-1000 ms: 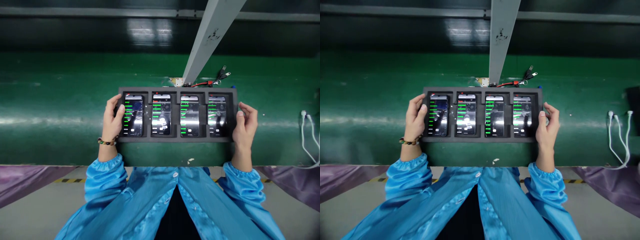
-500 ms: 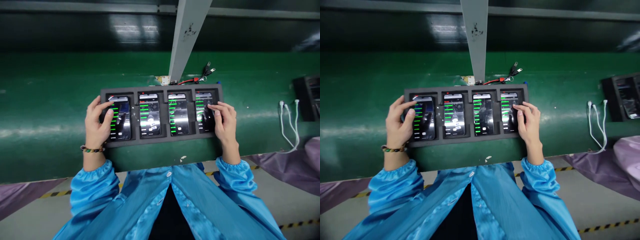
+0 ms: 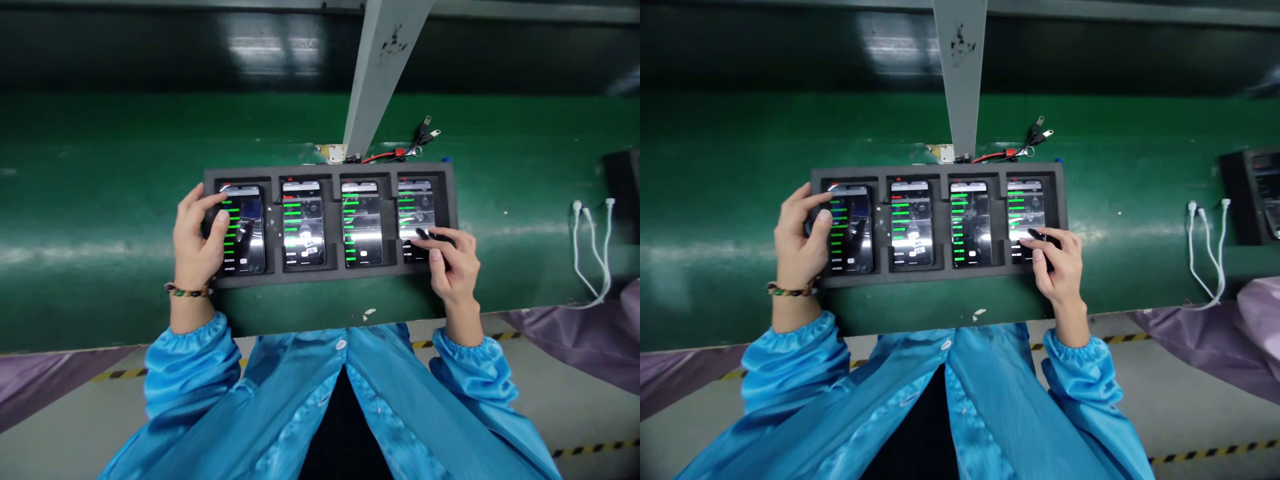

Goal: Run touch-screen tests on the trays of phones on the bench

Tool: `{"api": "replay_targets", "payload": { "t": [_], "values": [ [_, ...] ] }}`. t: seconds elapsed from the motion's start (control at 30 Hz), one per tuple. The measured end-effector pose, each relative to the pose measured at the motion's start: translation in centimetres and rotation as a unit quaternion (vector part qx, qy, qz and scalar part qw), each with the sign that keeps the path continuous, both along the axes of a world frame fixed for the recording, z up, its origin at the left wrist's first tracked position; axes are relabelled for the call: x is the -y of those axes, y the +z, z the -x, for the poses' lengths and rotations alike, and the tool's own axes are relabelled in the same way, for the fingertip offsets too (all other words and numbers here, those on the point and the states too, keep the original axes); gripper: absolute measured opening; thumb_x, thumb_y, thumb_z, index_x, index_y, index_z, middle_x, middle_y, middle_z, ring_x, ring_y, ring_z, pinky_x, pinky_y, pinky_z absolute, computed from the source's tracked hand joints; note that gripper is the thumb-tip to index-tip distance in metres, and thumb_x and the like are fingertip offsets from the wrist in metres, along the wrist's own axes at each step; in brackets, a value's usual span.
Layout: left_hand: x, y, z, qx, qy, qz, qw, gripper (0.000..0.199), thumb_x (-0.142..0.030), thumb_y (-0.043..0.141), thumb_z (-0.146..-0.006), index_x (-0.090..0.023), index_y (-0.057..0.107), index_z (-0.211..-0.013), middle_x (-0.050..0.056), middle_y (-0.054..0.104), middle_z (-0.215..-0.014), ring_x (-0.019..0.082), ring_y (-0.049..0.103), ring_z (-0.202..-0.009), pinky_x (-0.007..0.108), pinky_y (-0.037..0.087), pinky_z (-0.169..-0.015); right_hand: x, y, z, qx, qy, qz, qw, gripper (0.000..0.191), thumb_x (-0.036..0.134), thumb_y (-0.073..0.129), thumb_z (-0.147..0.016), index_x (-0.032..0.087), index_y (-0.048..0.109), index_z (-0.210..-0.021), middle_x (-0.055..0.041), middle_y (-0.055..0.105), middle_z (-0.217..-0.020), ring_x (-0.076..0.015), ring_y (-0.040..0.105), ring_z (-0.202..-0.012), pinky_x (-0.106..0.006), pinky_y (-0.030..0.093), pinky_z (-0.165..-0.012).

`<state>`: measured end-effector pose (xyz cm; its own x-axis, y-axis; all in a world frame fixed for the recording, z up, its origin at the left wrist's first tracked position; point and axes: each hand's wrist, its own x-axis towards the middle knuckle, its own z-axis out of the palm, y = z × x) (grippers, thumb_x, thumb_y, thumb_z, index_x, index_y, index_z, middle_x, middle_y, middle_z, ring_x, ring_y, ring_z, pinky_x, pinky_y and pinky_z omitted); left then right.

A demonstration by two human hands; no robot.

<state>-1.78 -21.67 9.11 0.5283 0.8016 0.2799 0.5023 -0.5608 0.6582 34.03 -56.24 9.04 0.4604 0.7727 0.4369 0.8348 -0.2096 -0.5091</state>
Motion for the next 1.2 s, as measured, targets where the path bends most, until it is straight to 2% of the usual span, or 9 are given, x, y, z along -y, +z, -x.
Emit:
{"api": "replay_targets", "payload": {
  "t": [0.13,0.4,0.57,0.67,0.77,0.9,1.0,1.2],
  "values": [
    [0.1,0.0,0.0,0.002,0.000,0.005,1.000,0.048,-0.047,0.062,-0.109,-0.016,0.072,-0.144,0.020,0.060,-0.162,0.031,0.052,-0.159,0.054,0.040,-0.133,-1.0,0.3,0.8,0.005,0.012,-0.007,1.000,0.031,0.032,0.055,-0.108,0.028,0.085,-0.115,-0.0093,0.079,-0.128,-0.0321,0.074,-0.120,-0.056,0.052,-0.107],
    [0.1,0.1,0.1,0.007,0.002,0.016,1.000,0.056,-0.056,0.061,-0.109,-0.013,0.072,-0.143,0.023,0.059,-0.162,0.033,0.052,-0.158,0.056,0.040,-0.133,-5.0,1.2,4.5,-0.002,0.102,0.038,0.994,0.029,0.028,0.056,-0.106,0.027,0.081,-0.123,-0.0098,0.078,-0.133,-0.0309,0.073,-0.125,-0.055,0.054,-0.107],
    [0.2,0.0,0.1,0.010,0.003,0.024,1.000,0.057,-0.059,0.061,-0.109,-0.014,0.073,-0.142,0.022,0.058,-0.163,0.033,0.053,-0.158,0.057,0.039,-0.134,-5.7,1.3,4.6,-0.006,0.113,0.042,0.993,0.031,0.025,0.057,-0.107,0.027,0.077,-0.131,-0.0104,0.077,-0.135,-0.0311,0.071,-0.130,-0.054,0.053,-0.109],
    [0.1,-0.1,0.2,0.014,0.002,0.024,1.000,0.055,-0.058,0.061,-0.109,-0.016,0.073,-0.142,0.020,0.060,-0.162,0.032,0.052,-0.159,0.058,0.039,-0.134,-5.8,1.4,4.6,-0.005,0.107,0.071,0.992,0.032,0.027,0.056,-0.108,0.026,0.076,-0.132,-0.0114,0.077,-0.135,-0.0322,0.069,-0.134,-0.056,0.052,-0.111],
    [-0.2,-0.5,0.4,0.028,0.002,0.034,0.999,0.050,-0.058,0.061,-0.109,-0.022,0.073,-0.142,0.014,0.061,-0.162,0.032,0.052,-0.158,0.057,0.039,-0.135,-6.6,1.7,5.5,-0.009,0.106,0.082,0.991,0.032,0.028,0.055,-0.108,0.027,0.076,-0.131,-0.0112,0.077,-0.135,-0.0329,0.069,-0.134,-0.058,0.051,-0.113],
    [-0.5,-1.4,1.1,0.074,-0.004,0.087,0.993,0.046,-0.058,0.063,-0.108,-0.032,0.068,-0.146,0.009,0.058,-0.166,0.031,0.051,-0.160,0.056,0.038,-0.138,-9.1,1.9,8.4,-0.027,0.180,0.061,0.981,0.032,0.026,0.056,-0.108,0.027,0.075,-0.134,-0.0093,0.081,-0.126,-0.0316,0.069,-0.135,-0.056,0.051,-0.112],
    [-0.7,-1.8,1.8,0.095,-0.021,0.126,0.987,0.052,-0.058,0.068,-0.105,-0.031,0.064,-0.150,0.010,0.053,-0.171,0.032,0.051,-0.160,0.059,0.037,-0.138,-10.9,2.0,10.5,-0.038,0.242,0.056,0.968,0.033,0.023,0.056,-0.108,0.027,0.073,-0.137,-0.0060,0.085,-0.120,-0.0309,0.067,-0.139,-0.056,0.049,-0.115],
    [-0.7,-1.5,2.6,0.101,-0.045,0.175,0.978,0.060,-0.060,0.072,-0.102,-0.030,0.061,-0.153,0.012,0.049,-0.175,0.034,0.046,-0.164,0.059,0.032,-0.141,-12.1,2.1,12.0,-0.030,0.293,0.072,0.953,0.032,0.023,0.056,-0.109,0.026,0.073,-0.136,-0.0043,0.086,-0.120,-0.0307,0.066,-0.140,-0.056,0.048,-0.117]
  ]
}}
